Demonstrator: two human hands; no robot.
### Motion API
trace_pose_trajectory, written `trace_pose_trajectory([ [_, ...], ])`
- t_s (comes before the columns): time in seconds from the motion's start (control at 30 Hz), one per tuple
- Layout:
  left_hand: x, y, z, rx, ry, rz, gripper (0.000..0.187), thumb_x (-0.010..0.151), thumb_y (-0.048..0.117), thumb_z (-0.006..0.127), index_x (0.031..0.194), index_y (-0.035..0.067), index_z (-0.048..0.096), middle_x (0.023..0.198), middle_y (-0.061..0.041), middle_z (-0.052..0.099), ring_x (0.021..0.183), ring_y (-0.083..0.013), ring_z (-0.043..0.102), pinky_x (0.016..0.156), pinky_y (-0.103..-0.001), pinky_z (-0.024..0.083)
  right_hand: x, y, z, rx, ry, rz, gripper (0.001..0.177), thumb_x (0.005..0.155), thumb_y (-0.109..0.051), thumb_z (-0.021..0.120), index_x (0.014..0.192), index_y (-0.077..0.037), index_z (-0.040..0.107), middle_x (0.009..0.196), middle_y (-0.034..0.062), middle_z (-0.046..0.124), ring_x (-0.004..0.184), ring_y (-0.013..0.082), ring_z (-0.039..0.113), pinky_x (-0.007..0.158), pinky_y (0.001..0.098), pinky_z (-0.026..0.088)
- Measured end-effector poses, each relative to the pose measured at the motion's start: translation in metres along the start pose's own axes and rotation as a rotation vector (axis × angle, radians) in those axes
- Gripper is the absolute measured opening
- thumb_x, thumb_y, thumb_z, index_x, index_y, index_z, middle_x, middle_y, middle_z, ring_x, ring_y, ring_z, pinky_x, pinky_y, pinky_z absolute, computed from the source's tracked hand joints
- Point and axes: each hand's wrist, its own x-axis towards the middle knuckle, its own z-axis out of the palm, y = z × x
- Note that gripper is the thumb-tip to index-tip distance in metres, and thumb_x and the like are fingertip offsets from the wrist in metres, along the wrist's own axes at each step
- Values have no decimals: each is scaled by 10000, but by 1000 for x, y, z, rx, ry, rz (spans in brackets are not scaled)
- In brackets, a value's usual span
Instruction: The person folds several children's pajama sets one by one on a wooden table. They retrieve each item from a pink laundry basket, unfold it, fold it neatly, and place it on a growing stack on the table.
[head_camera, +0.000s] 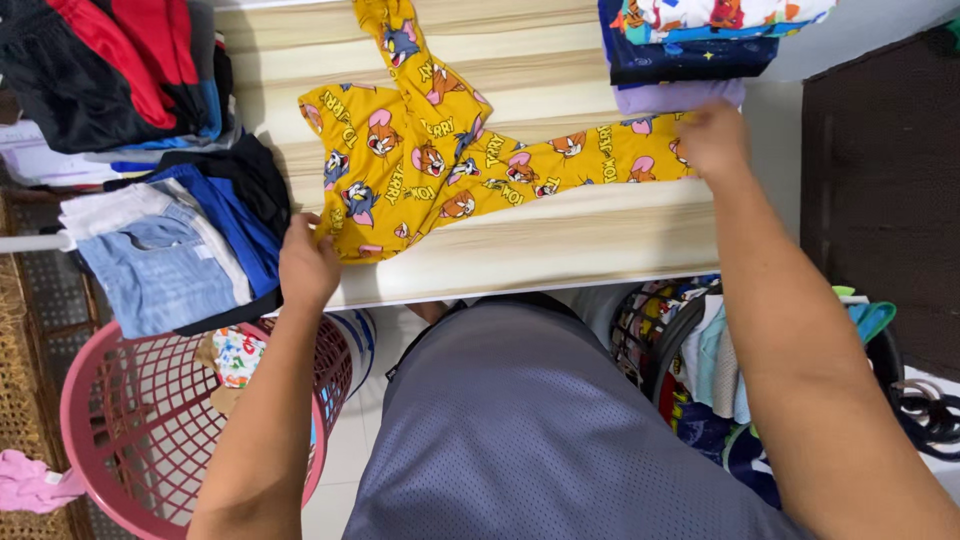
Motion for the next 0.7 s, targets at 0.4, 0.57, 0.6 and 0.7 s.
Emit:
trace_pose_trajectory([
  [0.4, 18, -7, -10, -174, 86, -145, 225, 989, 49, 659, 1202, 32, 588, 990, -181, 714, 855, -302, 701, 775, -401, 542, -23, 156, 71, -67, 222, 391, 187, 828, -195, 813, 911, -55, 720, 890, 143, 743, 825, 290, 725, 774, 410, 572],
  [0.57, 20, -26, -12, -232, 184, -88, 239, 1016, 13, 667, 1226, 21, 555, 951, -110, 623, 817, -209, 584, 767, -332, 501, -5, 116, -17, 417, 89, 567, 130, 977, -188, 754, 1030, -122, 655, 783, 37, 663, 691, 141, 557, 526, 343, 409],
  [0.6, 21, -30, -13, -254, 209, -75, 246, 1024, 3, 666, 1239, 21, 549, 955, -92, 600, 818, -188, 554, 763, -313, 489, -7, 106, -40, 469, 90, 538, 132, 1005, -199, 748, 1018, -116, 645, 807, 18, 672, 697, 101, 594, 512, 301, 409],
  [0.7, 27, -42, -18, -389, 239, -85, 269, 1058, 3, 655, 1286, 31, 514, 1009, -38, 521, 854, -120, 492, 734, -266, 449, -16, 69, -87, 523, 77, 435, 161, 1085, -234, 688, 1021, -106, 613, 861, 5, 721, 718, 52, 661, 547, 236, 442],
])
